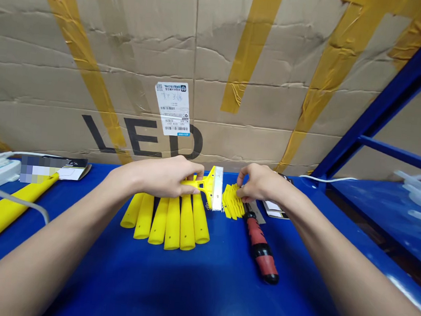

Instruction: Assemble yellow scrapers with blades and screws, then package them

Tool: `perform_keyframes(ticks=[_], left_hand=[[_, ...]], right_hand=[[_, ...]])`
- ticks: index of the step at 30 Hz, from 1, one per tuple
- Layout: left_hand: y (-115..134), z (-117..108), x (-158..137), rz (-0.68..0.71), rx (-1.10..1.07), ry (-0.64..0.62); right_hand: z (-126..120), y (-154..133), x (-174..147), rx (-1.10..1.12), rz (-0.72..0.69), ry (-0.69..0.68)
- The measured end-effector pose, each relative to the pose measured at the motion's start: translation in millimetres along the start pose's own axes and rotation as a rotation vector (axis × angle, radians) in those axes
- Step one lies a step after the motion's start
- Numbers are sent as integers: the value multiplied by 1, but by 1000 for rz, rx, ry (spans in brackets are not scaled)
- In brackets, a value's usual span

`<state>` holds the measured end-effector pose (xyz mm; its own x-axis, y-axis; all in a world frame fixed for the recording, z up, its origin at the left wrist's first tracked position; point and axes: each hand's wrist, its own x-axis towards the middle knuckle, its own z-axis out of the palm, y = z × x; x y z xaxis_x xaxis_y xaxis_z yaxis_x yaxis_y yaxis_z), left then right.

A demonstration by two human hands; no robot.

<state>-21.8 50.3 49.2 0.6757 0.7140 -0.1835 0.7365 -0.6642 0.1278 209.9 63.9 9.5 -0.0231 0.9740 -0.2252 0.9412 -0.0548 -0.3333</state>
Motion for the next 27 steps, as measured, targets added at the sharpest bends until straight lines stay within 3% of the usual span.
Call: perform_keyframes(ticks=[11, 20, 27], left_hand=[[0, 1, 0, -13, -5, -17], [1, 2, 1, -10, 4, -19], [1, 2, 1, 2, 20, -9]], right_hand=[[-4, -5, -7, -14, 3, -69], [-2, -2, -2, -42, 5, -48], [-17, 5, -8, 32, 15, -4]])
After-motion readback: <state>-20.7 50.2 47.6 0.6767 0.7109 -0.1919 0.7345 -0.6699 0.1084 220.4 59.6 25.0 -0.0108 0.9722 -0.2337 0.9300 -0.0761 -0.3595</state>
